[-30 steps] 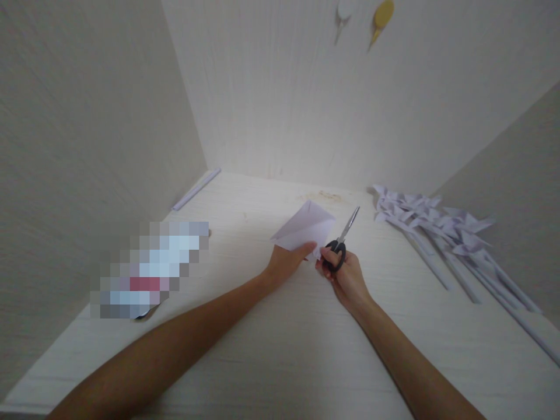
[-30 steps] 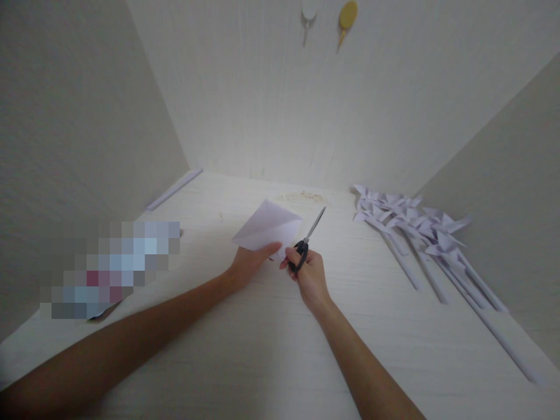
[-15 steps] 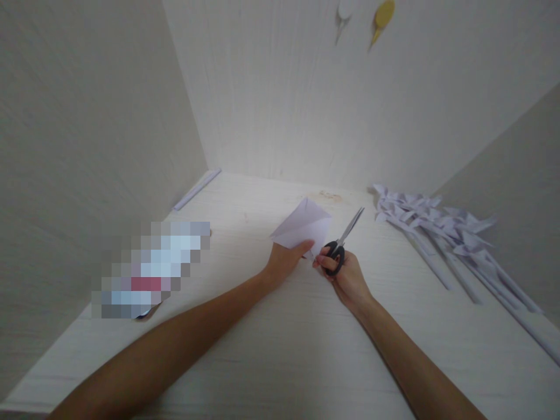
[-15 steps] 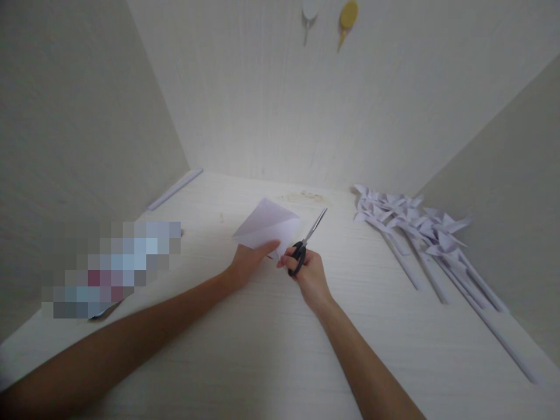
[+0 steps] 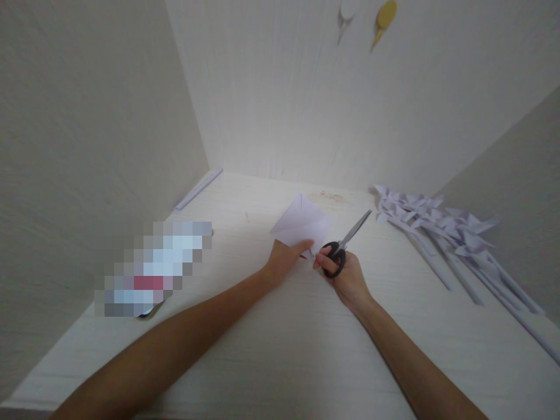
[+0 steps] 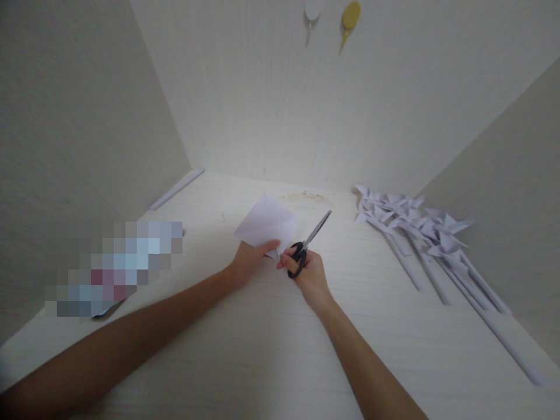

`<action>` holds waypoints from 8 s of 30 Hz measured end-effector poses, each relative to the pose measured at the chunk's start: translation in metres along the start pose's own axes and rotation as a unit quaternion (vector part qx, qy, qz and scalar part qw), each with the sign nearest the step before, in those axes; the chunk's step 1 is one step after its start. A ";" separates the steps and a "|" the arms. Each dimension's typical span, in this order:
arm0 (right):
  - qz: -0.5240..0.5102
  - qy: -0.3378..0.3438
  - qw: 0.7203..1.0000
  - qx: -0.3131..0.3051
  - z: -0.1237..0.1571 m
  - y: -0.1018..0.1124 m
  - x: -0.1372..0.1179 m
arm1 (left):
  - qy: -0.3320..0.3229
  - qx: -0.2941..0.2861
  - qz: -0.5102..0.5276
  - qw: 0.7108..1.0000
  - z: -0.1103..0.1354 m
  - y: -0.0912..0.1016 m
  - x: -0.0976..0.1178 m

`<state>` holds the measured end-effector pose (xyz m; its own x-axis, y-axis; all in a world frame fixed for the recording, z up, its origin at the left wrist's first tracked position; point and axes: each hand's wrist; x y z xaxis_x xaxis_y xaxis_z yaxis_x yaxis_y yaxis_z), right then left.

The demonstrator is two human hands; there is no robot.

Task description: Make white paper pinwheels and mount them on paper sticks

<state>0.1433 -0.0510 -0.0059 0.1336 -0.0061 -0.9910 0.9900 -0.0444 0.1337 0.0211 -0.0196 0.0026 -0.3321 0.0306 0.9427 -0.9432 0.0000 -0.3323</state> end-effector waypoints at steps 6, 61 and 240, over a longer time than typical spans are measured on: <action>-0.018 -0.017 1.000 0.005 0.000 -0.001 -0.002 | -0.013 0.005 -0.014 1.000 0.002 -0.001 0.002; 0.136 0.039 0.987 0.078 -0.001 0.000 -0.006 | -0.038 0.057 -0.014 0.998 0.003 -0.004 -0.001; -0.305 -0.224 0.840 -0.390 0.025 0.012 -0.012 | -0.039 0.122 0.161 0.979 -0.012 0.002 0.024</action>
<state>0.1527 -0.0762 0.0073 -0.2660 -0.6016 -0.7532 0.6205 0.4912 -0.6114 0.0112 -0.0065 0.0247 -0.6037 -0.0874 0.7924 -0.7604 -0.2354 -0.6053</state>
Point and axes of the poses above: each hand's wrist, its own z-axis away from the middle knuckle, its own y-axis out of the back of the hand, x = y × z, and after that the axes turned 7 degrees about z, right-handed
